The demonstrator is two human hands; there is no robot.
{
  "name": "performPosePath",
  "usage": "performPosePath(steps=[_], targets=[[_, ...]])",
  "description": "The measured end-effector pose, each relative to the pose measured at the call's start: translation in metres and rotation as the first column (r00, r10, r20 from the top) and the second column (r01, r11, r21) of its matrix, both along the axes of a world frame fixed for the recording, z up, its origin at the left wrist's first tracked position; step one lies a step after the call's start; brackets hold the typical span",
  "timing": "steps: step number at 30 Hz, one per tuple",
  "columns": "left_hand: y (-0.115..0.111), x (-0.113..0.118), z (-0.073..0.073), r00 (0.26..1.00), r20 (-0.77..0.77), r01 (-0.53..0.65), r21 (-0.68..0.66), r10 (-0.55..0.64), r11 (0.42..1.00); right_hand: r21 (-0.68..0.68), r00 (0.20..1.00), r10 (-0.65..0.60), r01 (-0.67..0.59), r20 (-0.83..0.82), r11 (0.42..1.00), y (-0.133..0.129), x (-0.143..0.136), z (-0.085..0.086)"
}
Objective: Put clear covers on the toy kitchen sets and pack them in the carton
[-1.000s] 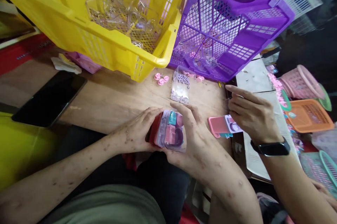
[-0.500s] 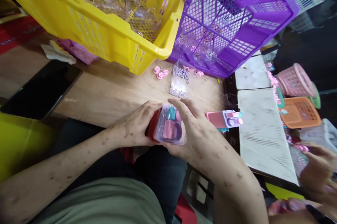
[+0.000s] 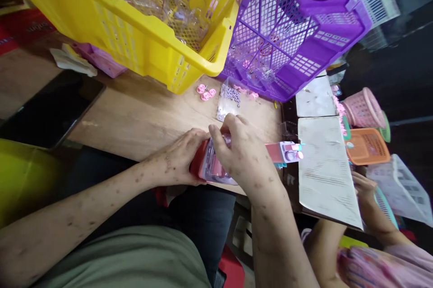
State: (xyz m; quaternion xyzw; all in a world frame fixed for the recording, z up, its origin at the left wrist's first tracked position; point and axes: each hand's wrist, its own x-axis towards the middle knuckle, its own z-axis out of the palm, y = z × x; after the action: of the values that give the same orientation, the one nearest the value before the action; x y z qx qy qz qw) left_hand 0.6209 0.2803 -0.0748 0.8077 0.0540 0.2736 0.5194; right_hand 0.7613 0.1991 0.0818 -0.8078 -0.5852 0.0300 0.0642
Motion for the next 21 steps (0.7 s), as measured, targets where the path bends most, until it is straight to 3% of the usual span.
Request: performPosePath(steps=[4, 11, 13, 21], targets=[[0.001, 0.0, 0.0, 1.0, -0.028, 0.01, 0.005, -0.01, 1.0, -0.039, 0.999, -0.018, 0.019, 0.04, 0.999, 0.014, 0.004, -0.007], [-0.003, 0.001, 0.0, 1.0, -0.017, -0.014, 0.015, 0.015, 1.0, -0.18, 0.987, 0.135, -0.149, -0.091, 0.972, 0.012, 0.015, -0.011], [-0.005, 0.001, 0.001, 0.999, -0.03, -0.017, 0.015, 0.017, 1.0, -0.227, 0.985, 0.12, -0.146, -0.124, 0.963, 0.013, 0.017, -0.012], [-0.005, 0.002, -0.002, 0.999, -0.034, 0.0, -0.002, -0.001, 1.0, -0.369, 0.997, 0.075, -0.072, -0.007, 0.926, 0.022, 0.02, -0.018]])
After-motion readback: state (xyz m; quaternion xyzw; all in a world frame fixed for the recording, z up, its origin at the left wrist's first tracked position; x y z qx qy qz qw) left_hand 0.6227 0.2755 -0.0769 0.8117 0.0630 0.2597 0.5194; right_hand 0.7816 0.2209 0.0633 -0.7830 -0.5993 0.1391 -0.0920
